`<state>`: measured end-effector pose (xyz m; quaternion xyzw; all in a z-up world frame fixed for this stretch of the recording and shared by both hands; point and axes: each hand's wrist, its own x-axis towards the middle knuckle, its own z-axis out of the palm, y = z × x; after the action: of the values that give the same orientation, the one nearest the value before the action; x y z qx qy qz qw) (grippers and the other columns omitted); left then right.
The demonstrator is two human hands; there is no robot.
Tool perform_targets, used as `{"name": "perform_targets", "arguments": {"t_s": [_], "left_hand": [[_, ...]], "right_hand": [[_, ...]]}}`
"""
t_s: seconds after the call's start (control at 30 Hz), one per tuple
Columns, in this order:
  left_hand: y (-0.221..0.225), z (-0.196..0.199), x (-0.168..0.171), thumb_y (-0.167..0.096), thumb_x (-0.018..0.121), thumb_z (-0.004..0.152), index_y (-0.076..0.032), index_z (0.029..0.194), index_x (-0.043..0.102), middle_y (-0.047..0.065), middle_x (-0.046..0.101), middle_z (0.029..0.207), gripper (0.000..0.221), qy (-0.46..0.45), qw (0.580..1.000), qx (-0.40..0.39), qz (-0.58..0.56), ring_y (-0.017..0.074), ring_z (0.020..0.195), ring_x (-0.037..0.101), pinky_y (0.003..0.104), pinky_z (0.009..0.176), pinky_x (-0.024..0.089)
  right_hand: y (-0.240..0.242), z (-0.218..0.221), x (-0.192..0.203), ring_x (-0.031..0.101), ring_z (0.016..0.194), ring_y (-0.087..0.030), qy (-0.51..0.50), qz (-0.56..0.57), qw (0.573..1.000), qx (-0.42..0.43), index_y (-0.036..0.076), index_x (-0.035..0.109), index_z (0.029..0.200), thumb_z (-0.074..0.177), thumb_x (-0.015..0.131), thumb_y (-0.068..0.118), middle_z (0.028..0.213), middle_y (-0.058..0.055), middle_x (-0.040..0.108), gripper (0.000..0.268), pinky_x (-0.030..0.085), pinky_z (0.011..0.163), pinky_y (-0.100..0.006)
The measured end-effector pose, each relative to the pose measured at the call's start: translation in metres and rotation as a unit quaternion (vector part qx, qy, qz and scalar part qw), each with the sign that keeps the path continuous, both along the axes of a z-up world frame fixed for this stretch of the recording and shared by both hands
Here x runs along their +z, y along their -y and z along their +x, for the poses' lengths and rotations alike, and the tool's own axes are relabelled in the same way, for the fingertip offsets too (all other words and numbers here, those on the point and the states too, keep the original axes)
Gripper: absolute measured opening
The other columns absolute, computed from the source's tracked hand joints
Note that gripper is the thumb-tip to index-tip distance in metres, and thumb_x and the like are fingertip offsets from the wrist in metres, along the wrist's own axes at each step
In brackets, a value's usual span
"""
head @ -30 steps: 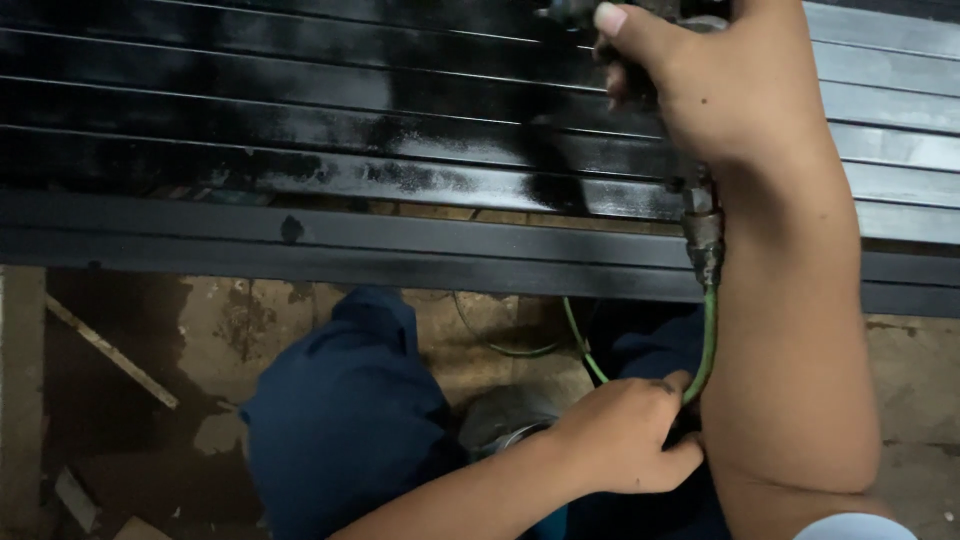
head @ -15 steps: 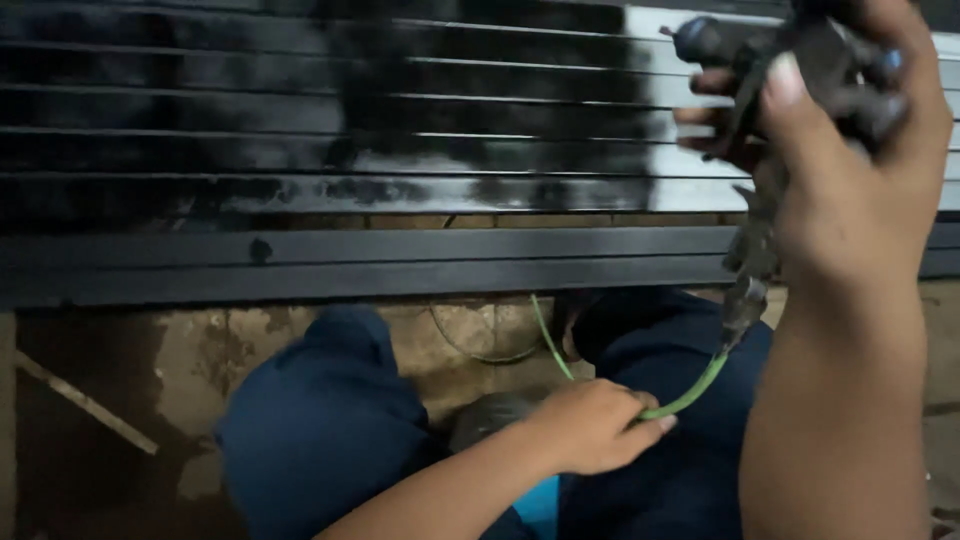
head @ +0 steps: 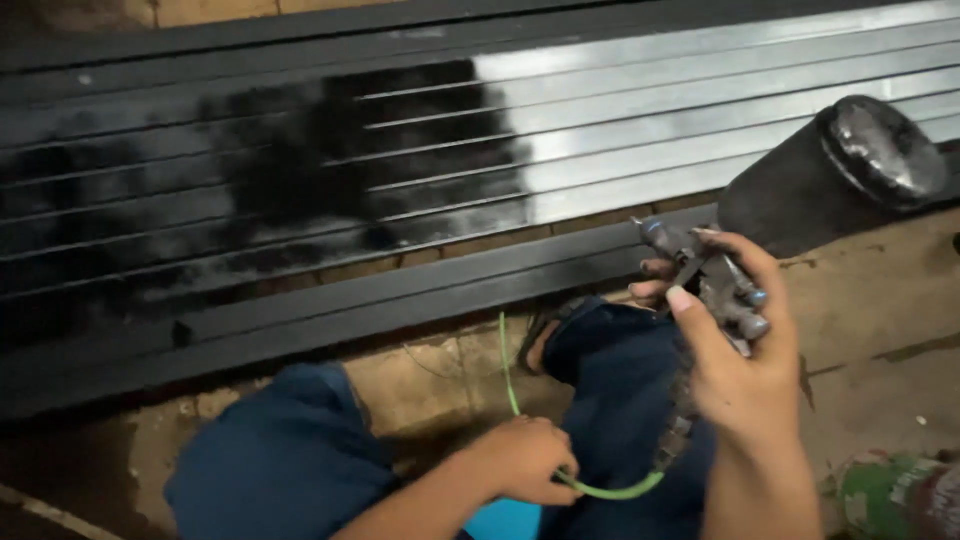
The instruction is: Spray painting a series of metal bars with black paint using a handheld spray gun.
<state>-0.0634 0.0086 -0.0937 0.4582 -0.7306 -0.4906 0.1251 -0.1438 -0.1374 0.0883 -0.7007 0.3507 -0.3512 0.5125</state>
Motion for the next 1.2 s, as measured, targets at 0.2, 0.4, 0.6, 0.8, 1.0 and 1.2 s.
{"name": "perform_targets", "arguments": {"t_s": [0.2,0.4,0.6,0.8,1.0,1.2], "left_hand": [[-0.001,0.001,-0.008,-0.04,0.056,0.104,-0.015,0.106,0.076,0.01,0.065,0.088,0.032,0.018,1.0,-0.01,0.015,0.031,0.084,0.056,0.049,0.074,0.049],[-0.021,-0.001,0.013,-0.043,0.046,0.111,-0.011,0.142,0.056,0.019,0.061,0.121,0.046,0.208,0.974,-0.03,0.079,0.0426,0.111,0.054,0.059,0.099,0.045],[-0.066,0.01,0.047,-0.032,0.056,0.108,-0.011,0.141,0.052,0.013,0.053,0.134,0.039,0.087,0.982,0.107,0.127,0.0343,0.123,0.046,0.054,0.094,0.045],[-0.064,0.008,-0.011,-0.027,0.066,0.102,-0.011,0.108,0.057,0.015,0.052,0.098,0.019,0.104,0.975,0.196,0.0,0.037,0.101,0.051,0.052,0.067,0.047],[-0.067,0.025,-0.038,-0.026,0.064,0.102,-0.012,0.118,0.065,0.01,0.057,0.112,0.021,0.127,0.964,0.233,-0.022,0.0336,0.107,0.056,0.055,0.099,0.042],[-0.066,0.028,-0.037,-0.029,0.066,0.099,-0.014,0.12,0.067,0.01,0.056,0.138,0.026,0.171,0.958,0.224,0.053,0.0336,0.139,0.04,0.064,0.107,0.035]], "right_hand": [[0.013,-0.014,-0.012,0.073,0.092,-0.028,0.045,-0.004,0.999,0.0,0.002,0.047,0.136,0.102,0.053,-0.003,0.112,-0.03,0.067,0.034,0.065,0.09,-0.04],[0.015,-0.021,-0.023,0.074,0.094,-0.03,0.088,-0.003,0.995,0.045,0.002,0.046,0.134,0.104,0.052,0.005,0.114,-0.03,0.066,0.031,0.064,0.091,-0.04],[0.018,-0.028,-0.024,0.076,0.098,-0.033,0.088,-0.005,0.996,0.034,0.002,0.045,0.135,0.104,0.051,0.006,0.117,-0.027,0.066,0.032,0.067,0.095,-0.043],[0.02,-0.03,-0.018,0.074,0.1,-0.033,0.065,-0.024,0.997,-0.014,0.001,0.043,0.135,0.104,0.049,0.002,0.118,-0.028,0.064,0.032,0.065,0.094,-0.04],[0.023,-0.037,-0.004,0.074,0.098,-0.031,0.022,-0.076,0.996,-0.048,0.003,0.043,0.136,0.105,0.048,-0.007,0.119,-0.027,0.064,0.033,0.065,0.091,-0.04],[0.02,-0.027,-0.018,0.074,0.095,-0.031,0.044,-0.044,0.998,-0.009,0.002,0.042,0.136,0.105,0.049,-0.005,0.115,-0.03,0.062,0.032,0.066,0.088,-0.039]]}}
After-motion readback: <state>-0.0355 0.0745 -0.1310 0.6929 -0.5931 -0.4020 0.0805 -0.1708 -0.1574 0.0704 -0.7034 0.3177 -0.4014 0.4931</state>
